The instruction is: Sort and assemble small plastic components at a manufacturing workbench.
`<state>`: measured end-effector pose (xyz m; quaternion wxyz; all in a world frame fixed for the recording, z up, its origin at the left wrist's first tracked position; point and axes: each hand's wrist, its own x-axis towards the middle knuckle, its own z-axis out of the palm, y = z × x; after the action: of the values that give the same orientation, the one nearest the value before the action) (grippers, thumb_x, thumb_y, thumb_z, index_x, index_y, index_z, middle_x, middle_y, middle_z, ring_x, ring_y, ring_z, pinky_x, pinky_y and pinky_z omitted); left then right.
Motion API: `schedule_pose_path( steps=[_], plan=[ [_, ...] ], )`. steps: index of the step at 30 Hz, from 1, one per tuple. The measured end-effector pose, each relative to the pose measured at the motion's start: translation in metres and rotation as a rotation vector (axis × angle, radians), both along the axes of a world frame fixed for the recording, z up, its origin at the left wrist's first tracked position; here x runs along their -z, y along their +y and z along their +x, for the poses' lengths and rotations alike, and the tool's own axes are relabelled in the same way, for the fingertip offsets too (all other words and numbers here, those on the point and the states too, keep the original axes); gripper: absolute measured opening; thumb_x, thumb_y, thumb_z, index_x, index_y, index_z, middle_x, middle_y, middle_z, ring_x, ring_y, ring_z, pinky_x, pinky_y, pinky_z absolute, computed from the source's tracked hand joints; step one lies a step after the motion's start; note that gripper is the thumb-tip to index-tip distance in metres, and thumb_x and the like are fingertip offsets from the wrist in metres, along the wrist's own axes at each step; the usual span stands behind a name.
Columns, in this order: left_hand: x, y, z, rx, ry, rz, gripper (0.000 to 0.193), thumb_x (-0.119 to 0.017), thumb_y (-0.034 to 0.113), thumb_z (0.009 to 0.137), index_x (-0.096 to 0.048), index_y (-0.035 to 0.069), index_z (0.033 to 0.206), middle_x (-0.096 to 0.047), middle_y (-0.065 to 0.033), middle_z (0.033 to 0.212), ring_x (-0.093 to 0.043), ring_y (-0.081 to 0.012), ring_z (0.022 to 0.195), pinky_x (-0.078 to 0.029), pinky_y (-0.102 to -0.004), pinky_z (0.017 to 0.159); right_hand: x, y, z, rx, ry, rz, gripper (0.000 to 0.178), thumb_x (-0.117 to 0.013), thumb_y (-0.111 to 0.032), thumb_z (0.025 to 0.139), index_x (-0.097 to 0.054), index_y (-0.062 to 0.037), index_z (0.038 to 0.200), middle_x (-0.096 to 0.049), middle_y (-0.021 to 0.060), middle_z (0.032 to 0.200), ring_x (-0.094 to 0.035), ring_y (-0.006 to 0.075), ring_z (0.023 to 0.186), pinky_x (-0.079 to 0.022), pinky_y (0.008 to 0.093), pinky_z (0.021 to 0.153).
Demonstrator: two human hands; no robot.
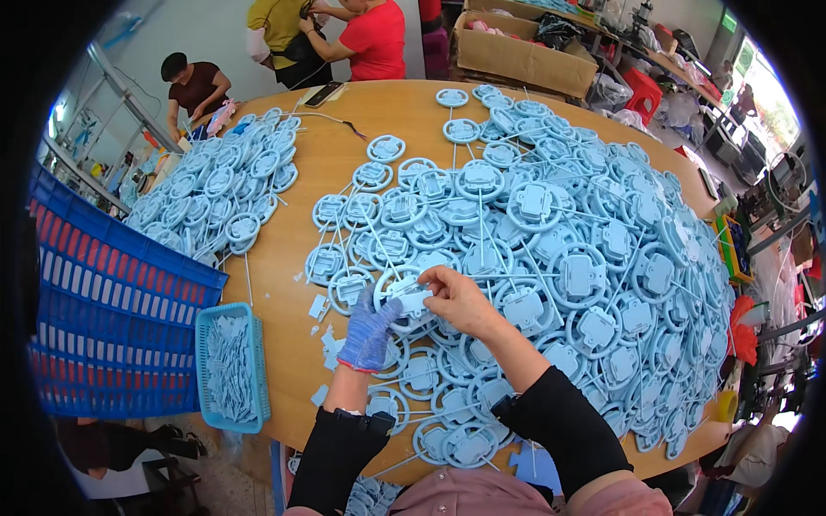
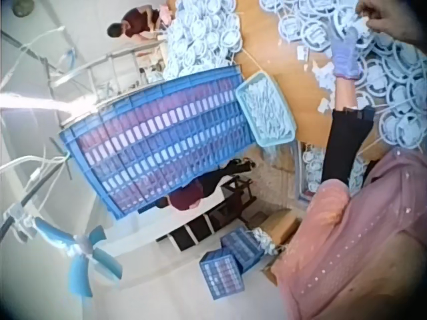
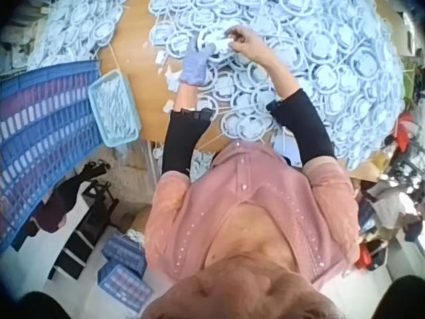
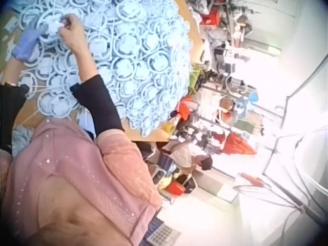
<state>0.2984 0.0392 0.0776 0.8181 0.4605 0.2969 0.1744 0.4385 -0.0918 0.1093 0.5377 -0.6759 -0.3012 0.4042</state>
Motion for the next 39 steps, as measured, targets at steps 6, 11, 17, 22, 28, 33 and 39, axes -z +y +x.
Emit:
schedule_pose_path(
  steps=[6,11,17,22,28,33,39],
  plan=[
    [-0.016,-0.025,-0.039,0.059,-0.049,0.108,0.062,-0.067,0.001,0.079,-0.036,-0.002,0.132,-0.055,-0.0125,0.116,-0.057,-0.0178,0.1,-0.05,-0.0283,0.085,-0.01,-0.017,-0.037,0.129,-0.139,0.017,0.053,-0.077,-0.011,0.072,-0.055,-0.0036,0.12,-0.049,0.0047,0.096,-0.049,0.0087,0.071,-0.045,0.0222,0.067],
    [-0.012,-0.044,-0.06,0.108,-0.041,0.119,0.055,-0.062,0.005,0.079,-0.041,0.003,0.129,-0.056,-0.0102,0.112,-0.058,-0.0188,0.1,-0.052,-0.0315,0.083,-0.01,-0.042,-0.055,0.11,-0.472,-0.104,0.068,-0.082,-0.034,0.069,-0.054,-0.0037,0.123,-0.051,0.0068,0.098,-0.051,0.013,0.08,-0.046,0.0309,0.074],
    [-0.019,-0.066,-0.07,0.05,-0.066,0.034,0.053,-0.065,0.008,0.081,-0.042,0.004,0.129,-0.055,-0.0097,0.116,-0.057,-0.0171,0.102,-0.05,-0.0285,0.083,0.015,-0.05,-0.084,0.212,-0.072,-0.029,0.068,-0.08,-0.036,0.073,-0.051,-0.0025,0.125,-0.059,0.0077,0.087,-0.054,0.0138,0.077,-0.046,0.0277,0.069],
    [-0.029,-0.076,-0.077,0.007,-0.024,0.189,0.058,-0.07,0.012,0.082,-0.041,0.004,0.131,-0.055,-0.0104,0.118,-0.056,-0.0159,0.102,-0.049,-0.0269,0.083,-0.005,-0.052,-0.097,0.227,-0.097,0.001,0.064,-0.081,-0.023,0.073,-0.05,-0.0003,0.124,-0.058,0.0039,0.086,-0.052,0.0102,0.077,-0.044,0.024,0.068],
    [0.011,-0.054,-0.093,0.067,0.027,0.199,0.065,-0.071,0.009,0.08,-0.035,-0.002,0.134,-0.056,-0.0102,0.106,-0.058,-0.0164,0.091,-0.051,-0.0282,0.078,-0.005,-0.074,-0.078,0.321,-0.273,-0.004,0.059,-0.076,-0.016,0.077,-0.048,-0.0007,0.126,-0.059,0.0046,0.101,-0.054,0.0117,0.091,-0.046,0.0246,0.078],
    [0.044,0.047,-0.1,-0.203,0.715,0.704,0.071,-0.077,0.032,0.073,-0.047,-0.002,0.127,-0.057,-0.0135,0.107,-0.061,-0.0226,0.091,-0.052,-0.0332,0.08,-0.027,-0.116,-0.03,0.55,0.641,0.758,0.044,-0.057,-0.023,0.092,-0.043,-0.0088,0.132,-0.057,0.0063,0.116,-0.058,0.0182,0.099,-0.05,0.0324,0.083],
    [0.02,0.103,-0.041,0.204,1.18,0.844,0.092,-0.072,0.062,0.065,-0.047,0.006,0.133,-0.047,-0.0147,0.137,-0.047,-0.0308,0.125,-0.043,-0.0422,0.098,0.007,-0.043,-0.103,-0.11,-0.076,0.068,0.041,-0.067,-0.008,0.08,-0.057,-0.0061,0.119,-0.063,0.0042,0.099,-0.062,0.0192,0.087,-0.051,0.0313,0.074]
  ],
)
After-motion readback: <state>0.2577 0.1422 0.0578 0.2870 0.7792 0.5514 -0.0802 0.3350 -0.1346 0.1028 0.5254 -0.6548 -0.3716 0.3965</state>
